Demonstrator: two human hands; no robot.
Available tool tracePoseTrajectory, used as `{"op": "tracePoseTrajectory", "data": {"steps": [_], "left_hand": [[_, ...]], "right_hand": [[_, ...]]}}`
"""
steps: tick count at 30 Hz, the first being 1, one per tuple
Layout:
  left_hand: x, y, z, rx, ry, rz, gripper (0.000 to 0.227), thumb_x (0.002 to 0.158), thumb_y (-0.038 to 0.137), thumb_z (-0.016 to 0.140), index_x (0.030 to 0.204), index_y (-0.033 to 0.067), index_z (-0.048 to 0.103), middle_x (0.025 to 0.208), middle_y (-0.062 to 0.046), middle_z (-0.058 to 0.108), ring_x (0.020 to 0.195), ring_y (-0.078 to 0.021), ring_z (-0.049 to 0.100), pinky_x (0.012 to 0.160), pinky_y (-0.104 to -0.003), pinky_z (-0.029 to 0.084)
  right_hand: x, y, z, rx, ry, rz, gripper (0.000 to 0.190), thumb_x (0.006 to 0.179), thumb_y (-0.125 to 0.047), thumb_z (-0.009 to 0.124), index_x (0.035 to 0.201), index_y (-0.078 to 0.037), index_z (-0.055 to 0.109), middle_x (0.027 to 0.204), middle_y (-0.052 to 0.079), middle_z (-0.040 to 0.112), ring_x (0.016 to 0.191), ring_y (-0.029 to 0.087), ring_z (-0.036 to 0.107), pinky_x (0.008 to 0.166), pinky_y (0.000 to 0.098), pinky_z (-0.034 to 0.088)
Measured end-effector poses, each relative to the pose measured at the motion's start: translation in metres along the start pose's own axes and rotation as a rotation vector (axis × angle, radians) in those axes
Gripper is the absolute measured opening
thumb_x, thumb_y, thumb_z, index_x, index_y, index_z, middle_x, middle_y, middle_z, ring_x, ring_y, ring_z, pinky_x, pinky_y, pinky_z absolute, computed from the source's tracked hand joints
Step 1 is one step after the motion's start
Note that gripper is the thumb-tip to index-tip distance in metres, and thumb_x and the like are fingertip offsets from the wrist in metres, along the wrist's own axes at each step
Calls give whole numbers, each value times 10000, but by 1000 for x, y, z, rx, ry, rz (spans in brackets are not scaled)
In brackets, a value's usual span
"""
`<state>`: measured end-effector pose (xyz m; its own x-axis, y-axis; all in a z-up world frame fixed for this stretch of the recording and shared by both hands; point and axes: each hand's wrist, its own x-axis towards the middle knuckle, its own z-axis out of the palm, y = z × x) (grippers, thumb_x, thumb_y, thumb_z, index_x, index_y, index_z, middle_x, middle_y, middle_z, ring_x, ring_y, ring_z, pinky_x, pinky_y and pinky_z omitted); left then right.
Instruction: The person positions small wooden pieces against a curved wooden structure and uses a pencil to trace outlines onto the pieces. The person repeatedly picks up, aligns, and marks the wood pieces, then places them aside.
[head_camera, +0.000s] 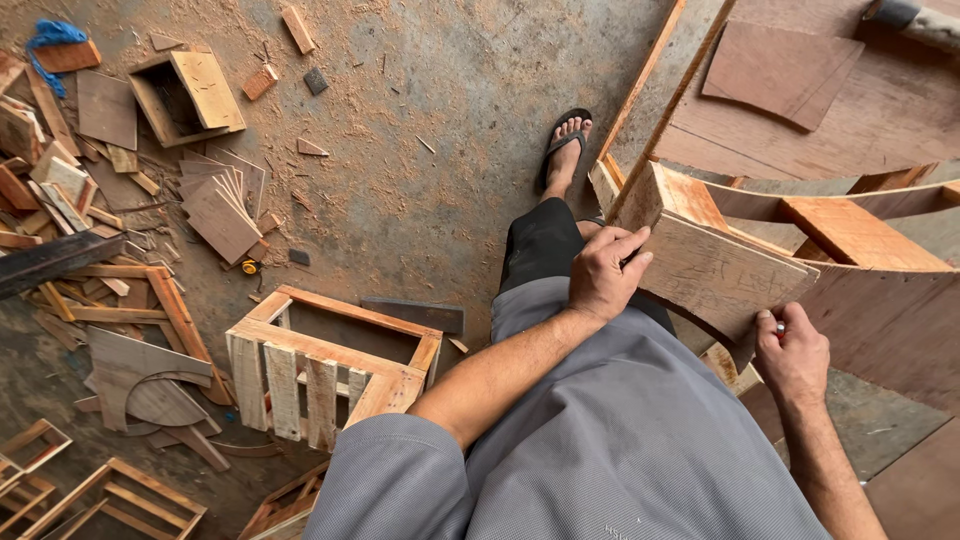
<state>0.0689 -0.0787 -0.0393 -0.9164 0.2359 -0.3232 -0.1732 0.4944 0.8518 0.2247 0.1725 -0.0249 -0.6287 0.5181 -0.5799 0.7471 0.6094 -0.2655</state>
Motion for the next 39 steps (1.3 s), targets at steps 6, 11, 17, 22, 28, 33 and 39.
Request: {"op": "tracePoseTrajectory", "data": {"steps": [6, 11, 17, 22, 28, 33, 39], "left_hand": [[6, -3, -4, 32, -45, -37, 353, 854, 198, 803, 1201, 144, 767, 1003, -38, 711, 950, -208, 704, 838, -338, 590], [24, -15, -13, 46, -100, 74, 348, 791, 244, 861, 1118, 145, 798, 988, -58, 764, 895, -222, 729, 800, -331, 591], [40, -22, -17, 23, -249, 6, 357, 768, 273, 865, 1106, 178, 803, 942, -5, 790, 824, -147, 767, 747, -276, 615], [42, -24, -17, 28, -264, 21, 357, 766, 272, 866, 1106, 184, 801, 919, 15, 787, 800, -119, 757, 733, -264, 618], [43, -25, -13, 81, -297, -23, 333, 776, 282, 857, 1096, 205, 807, 863, 48, 785, 758, -82, 731, 704, -244, 614], [45, -28, -11, 95, -336, -51, 326, 793, 294, 837, 1106, 212, 796, 860, 61, 794, 738, -74, 741, 681, -239, 621], [49, -28, -12, 91, -320, -13, 295, 801, 298, 829, 1081, 205, 812, 913, 40, 812, 786, -91, 769, 741, -248, 628]], "right_hand": [[-1, -1, 0, 9, -17, 29, 264, 1071, -295, 624, 1088, -33, 656, 882, 214, 726, 809, 369, 723, 766, 472, 563], [2, -2, -2, -34, 7, -20, 267, 1075, -290, 639, 1069, -24, 656, 885, 231, 716, 830, 398, 703, 760, 486, 550], [-2, -12, -10, 54, -56, 80, 271, 1073, -299, 629, 1053, -29, 626, 817, 196, 710, 728, 326, 720, 741, 448, 557], [-1, -15, -10, 23, -34, 25, 268, 1086, -286, 633, 1054, -20, 634, 822, 180, 707, 730, 291, 706, 734, 438, 554], [3, -10, -8, -10, -81, 75, 274, 1102, -289, 585, 1059, -21, 626, 816, 150, 695, 740, 255, 690, 700, 429, 562], [1, -12, -8, -21, -77, 72, 280, 1104, -290, 586, 1060, -17, 634, 819, 158, 702, 747, 254, 693, 718, 428, 557], [0, -17, -10, 10, -90, 124, 288, 1106, -301, 569, 1070, -23, 635, 809, 158, 707, 723, 255, 701, 706, 426, 568]]}}
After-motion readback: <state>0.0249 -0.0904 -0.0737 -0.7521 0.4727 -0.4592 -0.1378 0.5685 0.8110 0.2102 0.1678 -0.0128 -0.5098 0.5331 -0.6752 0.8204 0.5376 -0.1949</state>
